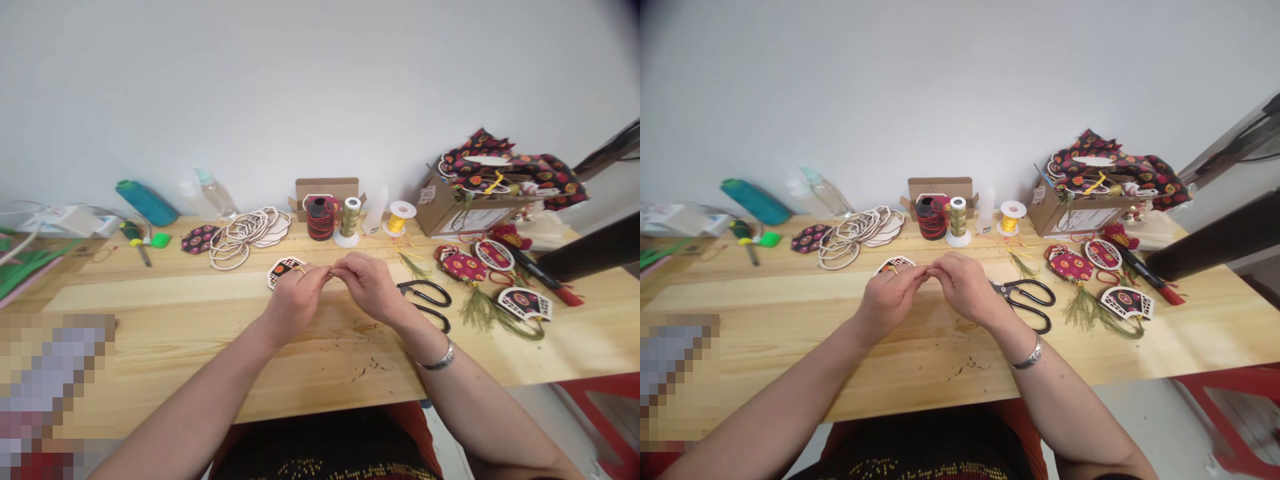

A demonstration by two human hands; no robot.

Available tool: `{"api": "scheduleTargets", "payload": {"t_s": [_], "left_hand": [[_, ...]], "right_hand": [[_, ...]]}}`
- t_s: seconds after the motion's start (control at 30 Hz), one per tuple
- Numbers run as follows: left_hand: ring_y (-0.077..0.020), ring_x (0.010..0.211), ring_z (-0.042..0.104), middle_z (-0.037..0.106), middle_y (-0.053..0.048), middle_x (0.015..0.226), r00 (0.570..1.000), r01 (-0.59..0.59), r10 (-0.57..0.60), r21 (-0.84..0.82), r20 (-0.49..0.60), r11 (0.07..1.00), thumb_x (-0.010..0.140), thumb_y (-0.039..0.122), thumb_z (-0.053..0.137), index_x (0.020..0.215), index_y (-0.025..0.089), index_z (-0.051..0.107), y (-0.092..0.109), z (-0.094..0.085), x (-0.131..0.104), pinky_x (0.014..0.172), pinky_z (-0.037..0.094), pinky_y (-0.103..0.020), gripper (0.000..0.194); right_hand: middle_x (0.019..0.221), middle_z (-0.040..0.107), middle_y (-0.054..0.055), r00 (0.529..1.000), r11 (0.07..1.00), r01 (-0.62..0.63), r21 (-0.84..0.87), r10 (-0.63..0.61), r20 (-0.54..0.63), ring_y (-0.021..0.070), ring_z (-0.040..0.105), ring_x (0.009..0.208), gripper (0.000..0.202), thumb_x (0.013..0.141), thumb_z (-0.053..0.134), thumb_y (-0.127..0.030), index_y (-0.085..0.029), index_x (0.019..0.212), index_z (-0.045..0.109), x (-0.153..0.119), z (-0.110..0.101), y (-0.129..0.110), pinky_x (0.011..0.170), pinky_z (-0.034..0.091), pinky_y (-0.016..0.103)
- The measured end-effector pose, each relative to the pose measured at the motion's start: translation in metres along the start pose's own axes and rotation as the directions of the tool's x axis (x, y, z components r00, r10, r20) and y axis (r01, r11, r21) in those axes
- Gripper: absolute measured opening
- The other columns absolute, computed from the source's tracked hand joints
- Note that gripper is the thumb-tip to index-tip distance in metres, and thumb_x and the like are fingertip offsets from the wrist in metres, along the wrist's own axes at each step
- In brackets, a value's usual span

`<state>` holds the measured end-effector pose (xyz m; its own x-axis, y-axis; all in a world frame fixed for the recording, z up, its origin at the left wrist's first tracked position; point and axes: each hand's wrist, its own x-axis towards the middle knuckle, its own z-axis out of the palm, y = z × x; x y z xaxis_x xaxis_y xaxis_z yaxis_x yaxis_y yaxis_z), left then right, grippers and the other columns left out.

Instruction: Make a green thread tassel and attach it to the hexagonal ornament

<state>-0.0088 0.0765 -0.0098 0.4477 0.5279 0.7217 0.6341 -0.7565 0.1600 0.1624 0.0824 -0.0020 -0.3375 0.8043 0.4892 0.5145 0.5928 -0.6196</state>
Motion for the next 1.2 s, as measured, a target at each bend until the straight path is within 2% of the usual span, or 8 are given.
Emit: {"api": "scheduleTargets", "payload": {"t_s": [0.2,0.43,0.63,1.03,1.2], "left_hand": [[-0.019,0.072,0.061,0.066,-0.009,0.079,0.994,-0.09,0.086,0.066,0.07,0.994,0.087,0.006,0.042,0.103,0.012,0.058,-0.003,-0.001,-0.002,0.066,0.05,-0.03,0.023],[-0.0211,0.07,0.058,0.063,-0.009,0.074,0.986,-0.119,0.1,0.145,0.134,0.982,0.084,0.003,0.045,0.099,0.009,0.059,-0.001,-0.003,-0.001,0.066,0.049,-0.032,0.022],[-0.0205,0.064,0.057,0.063,-0.008,0.07,0.989,-0.1,0.077,0.194,0.123,0.976,0.085,0.006,0.047,0.087,0.012,0.059,0.002,-0.004,0.002,0.06,0.046,-0.031,0.014],[-0.0189,0.058,0.057,0.063,-0.007,0.066,0.997,-0.048,0.035,0.191,0.074,0.98,0.086,0.009,0.047,0.082,0.014,0.06,0.005,-0.003,0.002,0.054,0.042,-0.03,0.015],[-0.0177,0.06,0.059,0.065,-0.007,0.068,0.998,0.011,-0.021,0.154,0.062,0.988,0.088,0.011,0.045,0.082,0.016,0.06,0.007,-0.002,0.003,0.055,0.043,-0.028,0.017]], "right_hand": [[0.068,0.061,0.002,1.0,1.0,-0.016,-0.023,0.016,0.001,0.0124,0.054,0.064,0.016,0.088,0.055,-0.016,-0.016,0.073,0.062,0.001,-0.001,-0.001,0.062,0.041,0.023],[0.067,0.06,0.002,0.999,0.999,-0.041,-0.02,0.042,0.011,0.0124,0.053,0.063,0.016,0.088,0.055,-0.016,-0.016,0.073,0.061,0.001,-0.001,0.0,0.061,0.04,0.024],[0.067,0.061,0.001,0.999,0.999,-0.036,-0.027,0.036,0.005,0.0123,0.053,0.063,0.016,0.087,0.055,-0.015,-0.016,0.072,0.061,0.0,0.001,0.001,0.061,0.04,0.024],[0.07,0.063,0.002,0.998,0.998,-0.063,-0.004,0.063,0.008,0.0129,0.055,0.065,0.015,0.087,0.055,-0.017,-0.017,0.074,0.062,0.0,0.001,0.001,0.062,0.041,0.024],[0.069,0.063,0.002,0.998,0.998,-0.066,0.002,0.066,0.003,0.013,0.056,0.065,0.016,0.087,0.054,-0.018,-0.018,0.073,0.062,0.0,0.0,0.0,0.063,0.041,0.024]]}}
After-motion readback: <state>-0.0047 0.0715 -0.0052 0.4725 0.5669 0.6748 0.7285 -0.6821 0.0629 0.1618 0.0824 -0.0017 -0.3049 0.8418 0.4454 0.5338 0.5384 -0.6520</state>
